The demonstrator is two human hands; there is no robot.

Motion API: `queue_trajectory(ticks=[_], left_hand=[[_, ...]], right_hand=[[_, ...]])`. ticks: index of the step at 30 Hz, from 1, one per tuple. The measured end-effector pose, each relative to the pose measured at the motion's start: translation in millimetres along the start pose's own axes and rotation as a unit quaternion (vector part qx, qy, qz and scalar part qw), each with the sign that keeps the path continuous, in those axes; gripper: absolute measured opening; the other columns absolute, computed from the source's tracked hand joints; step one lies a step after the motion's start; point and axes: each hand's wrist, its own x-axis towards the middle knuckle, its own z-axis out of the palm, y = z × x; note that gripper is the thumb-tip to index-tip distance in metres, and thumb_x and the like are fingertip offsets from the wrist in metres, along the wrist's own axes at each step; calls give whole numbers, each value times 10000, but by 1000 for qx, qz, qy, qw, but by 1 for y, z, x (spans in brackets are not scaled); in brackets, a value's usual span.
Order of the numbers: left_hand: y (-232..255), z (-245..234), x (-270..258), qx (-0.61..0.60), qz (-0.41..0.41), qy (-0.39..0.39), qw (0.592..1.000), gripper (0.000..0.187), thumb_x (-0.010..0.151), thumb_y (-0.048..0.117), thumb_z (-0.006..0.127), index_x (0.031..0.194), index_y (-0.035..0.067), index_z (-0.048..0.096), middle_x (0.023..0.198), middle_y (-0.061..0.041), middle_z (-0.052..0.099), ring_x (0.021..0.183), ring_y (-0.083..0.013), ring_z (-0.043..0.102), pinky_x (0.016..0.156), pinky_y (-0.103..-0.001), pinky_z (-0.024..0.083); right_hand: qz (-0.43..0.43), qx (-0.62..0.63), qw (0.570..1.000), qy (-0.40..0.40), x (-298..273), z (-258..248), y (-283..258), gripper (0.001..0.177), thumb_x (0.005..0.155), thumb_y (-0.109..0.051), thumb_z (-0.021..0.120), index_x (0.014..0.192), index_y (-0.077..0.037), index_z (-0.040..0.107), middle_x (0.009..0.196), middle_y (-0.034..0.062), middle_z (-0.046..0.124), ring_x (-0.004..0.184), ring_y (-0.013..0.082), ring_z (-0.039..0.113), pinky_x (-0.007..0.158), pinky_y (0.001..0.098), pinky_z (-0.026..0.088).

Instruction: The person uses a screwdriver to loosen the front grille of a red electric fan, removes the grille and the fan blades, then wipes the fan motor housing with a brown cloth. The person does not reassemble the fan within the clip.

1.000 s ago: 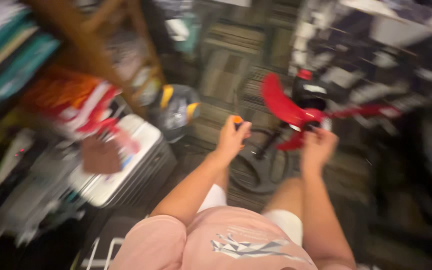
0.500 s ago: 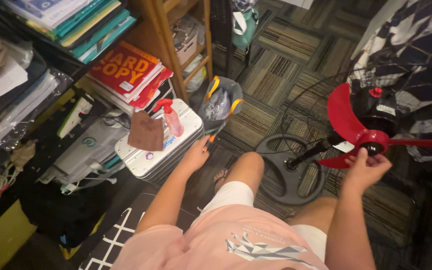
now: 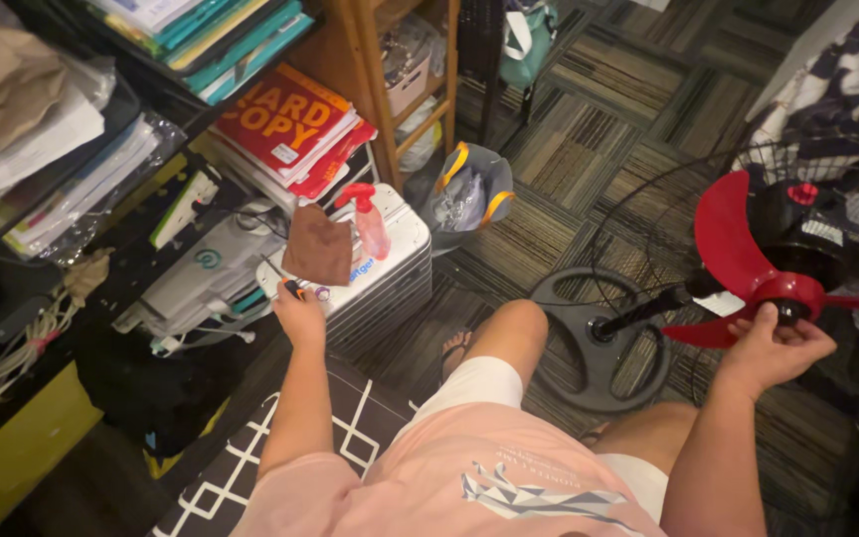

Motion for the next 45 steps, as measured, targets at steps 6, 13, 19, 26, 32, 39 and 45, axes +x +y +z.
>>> queue_trajectory(ticks=[6, 13, 19, 26, 32, 39, 45], left_hand=[[-3, 37, 34, 99, -16, -42, 994, 507, 921, 226, 652, 1368, 38, 505, 1263, -305, 553, 1114, -492, 600, 933, -557, 493], [12, 32, 18, 80, 13, -52, 995, 533, 917, 217, 614, 1424, 99, 502, 1261, -269, 563, 1093, -480, 618, 933, -550, 507], [20, 59, 7, 49, 93, -60, 993, 582, 893, 209, 624, 1443, 70, 490, 1223, -281, 560, 1068, -483, 602, 909, -548, 498], [9, 67, 19, 160, 106, -21, 981, 570, 880, 202, 694, 1413, 66, 542, 1181, -253, 601, 1132, -450, 569, 951, -531, 490], [17, 58, 13, 131, 90, -23, 987, 653, 828, 209, 735, 1424, 59, 515, 1138, -271, 590, 1069, -453, 586, 893, -549, 490], [7, 42, 9, 4, 35, 43, 998, 515, 941, 128, 650, 1446, 129, 549, 1237, -268, 575, 1077, -461, 624, 933, -531, 502], [-7, 47, 26, 35, -7, 22, 999, 525, 914, 232, 712, 1384, 77, 537, 1256, -296, 555, 1082, -477, 606, 924, -531, 498]], right_hand=[[-4, -14, 1000, 5, 2, 3, -4, 418, 1080, 18, 776, 1218, -50, 388, 1014, 80, 522, 671, 174, 661, 559, 323, 602], [-7, -19, 1000, 9, -2, 7, -9, 405, 1086, 1, 764, 1233, -51, 390, 1040, 80, 524, 694, 159, 668, 577, 310, 619], [-7, -22, 1000, 8, -4, 8, -15, 390, 1090, 4, 748, 1219, -51, 385, 1032, 74, 514, 697, 150, 661, 579, 306, 616], [-13, -25, 1000, -5, -6, 6, -20, 378, 1079, 14, 731, 1237, -43, 392, 1041, 75, 524, 714, 154, 666, 594, 312, 621], [5, -27, 1000, 8, -3, 8, -22, 414, 1079, -41, 766, 1233, -52, 381, 986, 99, 578, 672, 164, 679, 548, 311, 590], [7, -29, 1000, 5, -3, 7, -23, 419, 1077, -43, 779, 1214, -46, 383, 999, 86, 544, 650, 168, 663, 532, 318, 583], [-3, -44, 999, 7, -1, 8, -23, 418, 1067, -42, 787, 1204, -37, 392, 984, 78, 534, 645, 167, 666, 532, 319, 585]])
